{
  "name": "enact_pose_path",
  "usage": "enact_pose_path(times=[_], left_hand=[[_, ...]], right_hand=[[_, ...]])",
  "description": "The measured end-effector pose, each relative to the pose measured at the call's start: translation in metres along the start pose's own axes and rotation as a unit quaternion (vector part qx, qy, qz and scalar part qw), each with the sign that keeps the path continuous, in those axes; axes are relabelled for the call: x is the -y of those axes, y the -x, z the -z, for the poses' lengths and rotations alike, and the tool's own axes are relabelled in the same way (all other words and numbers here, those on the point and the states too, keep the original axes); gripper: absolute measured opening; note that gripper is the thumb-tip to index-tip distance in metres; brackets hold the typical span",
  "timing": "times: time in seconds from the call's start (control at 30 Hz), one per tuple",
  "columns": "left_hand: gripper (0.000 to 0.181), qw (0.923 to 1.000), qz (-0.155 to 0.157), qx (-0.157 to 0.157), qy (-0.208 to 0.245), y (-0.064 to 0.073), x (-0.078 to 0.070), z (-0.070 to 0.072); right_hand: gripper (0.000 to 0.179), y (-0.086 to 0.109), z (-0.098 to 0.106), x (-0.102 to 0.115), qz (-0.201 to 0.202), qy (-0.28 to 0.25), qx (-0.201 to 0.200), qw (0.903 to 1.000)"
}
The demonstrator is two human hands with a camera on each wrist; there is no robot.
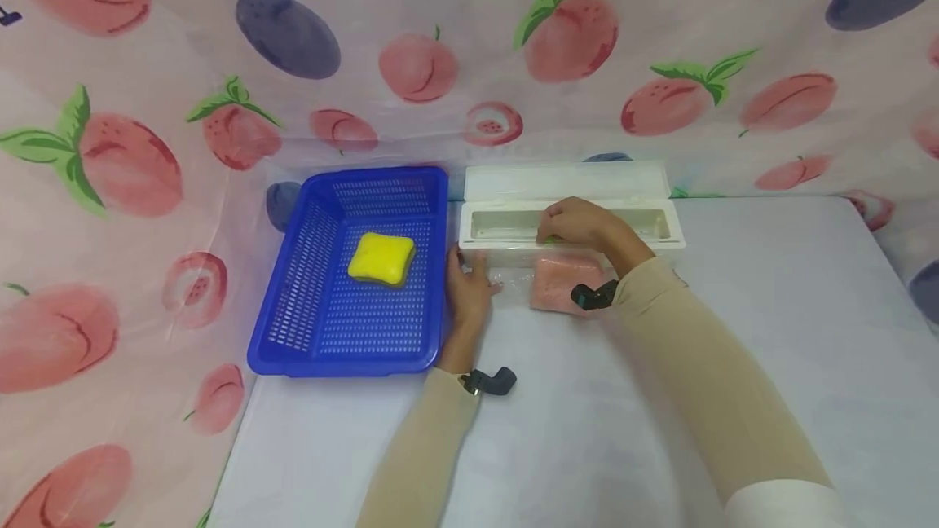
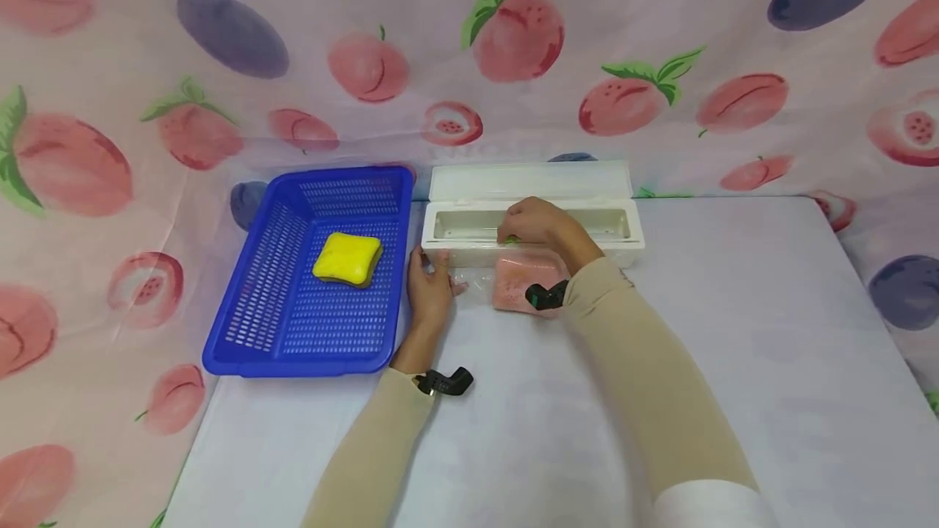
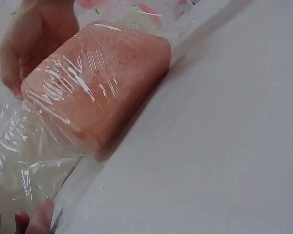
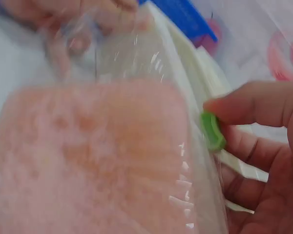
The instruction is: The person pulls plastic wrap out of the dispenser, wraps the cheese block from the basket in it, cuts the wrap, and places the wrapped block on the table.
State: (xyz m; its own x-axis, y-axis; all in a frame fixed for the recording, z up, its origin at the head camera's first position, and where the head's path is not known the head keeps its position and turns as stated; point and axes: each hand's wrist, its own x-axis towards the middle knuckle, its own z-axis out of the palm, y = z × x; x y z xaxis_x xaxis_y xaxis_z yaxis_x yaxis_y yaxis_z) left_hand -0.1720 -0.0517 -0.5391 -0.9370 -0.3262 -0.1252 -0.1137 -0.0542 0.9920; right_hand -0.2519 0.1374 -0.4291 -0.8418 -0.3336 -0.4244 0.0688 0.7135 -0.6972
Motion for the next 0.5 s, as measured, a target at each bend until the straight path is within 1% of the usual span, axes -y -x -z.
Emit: enact_pose_path(times=[0.07, 0.17, 0.3, 0.4, 0.5], left_hand=[[0.054, 0.9999, -0.002, -0.01, 0.0, -0.001, -0.001, 0.005], [0.053, 0.9999, -0.004, -0.016, -0.003, -0.003, 0.0, 0.009], [0.053, 0.9999, 0.003, -0.007, -0.008, -0.002, 0.004, 0.007], [0.053, 0.9999, 0.005, -0.001, -0.013, 0.0, 0.005, 0.003], [0.054, 0.9999, 0.004, -0.001, -0.013, 0.003, 0.004, -0.001]], right_hand=[[0.021, 0.002, 0.003, -0.001, 0.011, -0.014, 0.018, 0.9997], [0.023, 0.002, 0.003, 0.0, 0.019, -0.012, 0.019, 0.9996], [0.027, 0.006, 0.008, -0.007, 0.001, 0.018, -0.001, 0.9998], [0.027, 0.013, 0.017, -0.019, -0.015, 0.048, -0.019, 0.9986], [0.025, 0.023, 0.029, -0.032, -0.032, 0.071, -0.04, 0.9962]])
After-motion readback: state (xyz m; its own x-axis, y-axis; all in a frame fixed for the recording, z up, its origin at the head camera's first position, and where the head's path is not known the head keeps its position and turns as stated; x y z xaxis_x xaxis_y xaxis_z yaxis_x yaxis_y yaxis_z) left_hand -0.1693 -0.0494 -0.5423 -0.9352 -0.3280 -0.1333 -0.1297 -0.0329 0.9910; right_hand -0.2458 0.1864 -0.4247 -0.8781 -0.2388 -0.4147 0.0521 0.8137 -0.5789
